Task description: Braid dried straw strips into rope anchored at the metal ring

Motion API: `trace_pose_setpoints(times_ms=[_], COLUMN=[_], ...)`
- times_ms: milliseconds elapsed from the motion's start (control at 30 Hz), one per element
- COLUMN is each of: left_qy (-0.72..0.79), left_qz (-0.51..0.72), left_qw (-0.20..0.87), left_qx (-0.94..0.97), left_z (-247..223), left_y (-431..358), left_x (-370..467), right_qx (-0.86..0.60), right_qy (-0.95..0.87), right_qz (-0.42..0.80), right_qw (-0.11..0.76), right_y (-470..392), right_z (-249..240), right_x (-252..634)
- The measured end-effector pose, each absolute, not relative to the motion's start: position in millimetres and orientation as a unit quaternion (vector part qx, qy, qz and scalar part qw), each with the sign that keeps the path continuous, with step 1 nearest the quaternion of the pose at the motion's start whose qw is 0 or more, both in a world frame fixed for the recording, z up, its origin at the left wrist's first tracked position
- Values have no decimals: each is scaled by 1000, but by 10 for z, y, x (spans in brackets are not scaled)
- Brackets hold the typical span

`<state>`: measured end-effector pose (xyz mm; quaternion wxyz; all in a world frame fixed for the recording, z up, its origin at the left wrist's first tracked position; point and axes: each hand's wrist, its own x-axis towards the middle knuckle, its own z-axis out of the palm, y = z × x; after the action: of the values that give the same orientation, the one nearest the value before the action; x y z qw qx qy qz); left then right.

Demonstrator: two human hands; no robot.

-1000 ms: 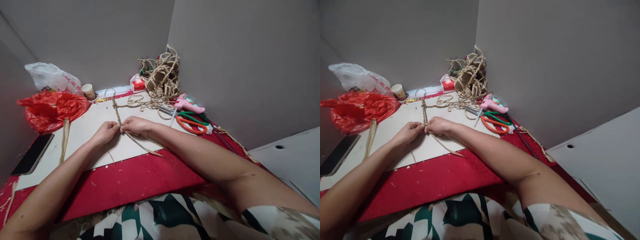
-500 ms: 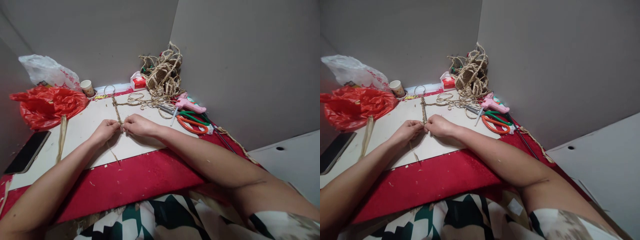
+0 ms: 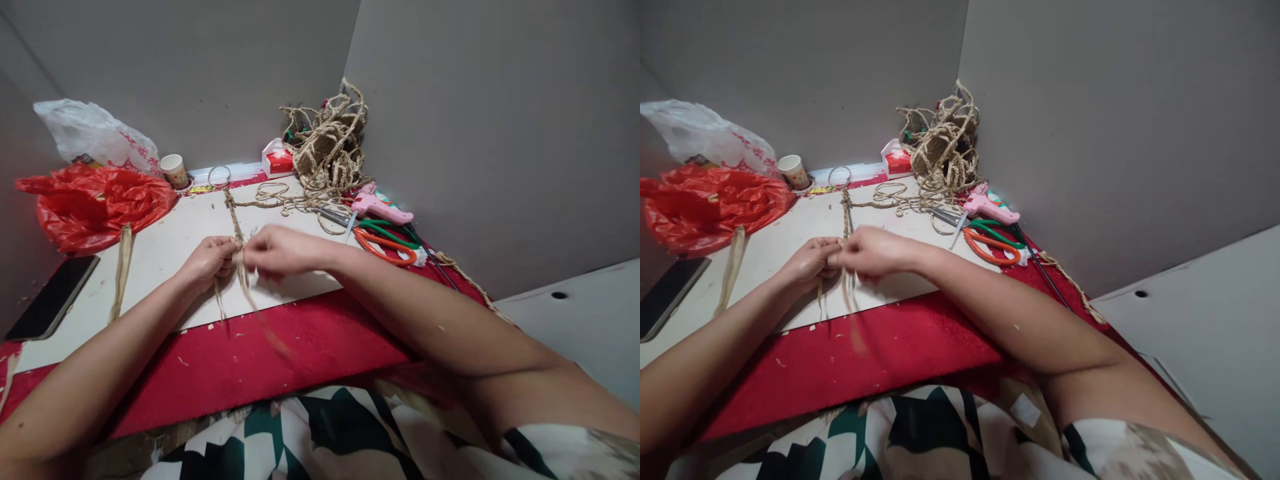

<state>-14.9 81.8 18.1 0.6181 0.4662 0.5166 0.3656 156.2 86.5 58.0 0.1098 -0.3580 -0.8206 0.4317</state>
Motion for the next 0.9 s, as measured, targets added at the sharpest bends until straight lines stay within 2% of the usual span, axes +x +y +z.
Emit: trace_pose_setpoints(times_ms=[67, 133, 300, 500, 667, 900], left_qy=[508, 503, 493, 499, 538, 575], left_qz=[363, 358, 349, 301, 277, 169], left_qw=[625, 630, 635, 612, 492, 232], left_qx=[468, 470, 480, 535, 625, 766], left_z=[181, 171, 130, 169, 227, 310], left_y=[826, 837, 870, 870, 828, 733], left_x=[-149, -151, -188, -203, -186, -174], right_qx=[-421, -442, -411, -385, -379, -435], right_qy=[-772, -746, -717, -669, -587, -573], right_qz=[389, 369, 538, 628, 704, 657], right_qw=[275, 335, 169, 100, 126, 226], right_y=[1020, 1137, 1197, 1303, 1288, 1143], right_z=[515, 403, 193, 192, 207, 163], right_x=[1579, 1554, 1439, 1483, 1489, 1396])
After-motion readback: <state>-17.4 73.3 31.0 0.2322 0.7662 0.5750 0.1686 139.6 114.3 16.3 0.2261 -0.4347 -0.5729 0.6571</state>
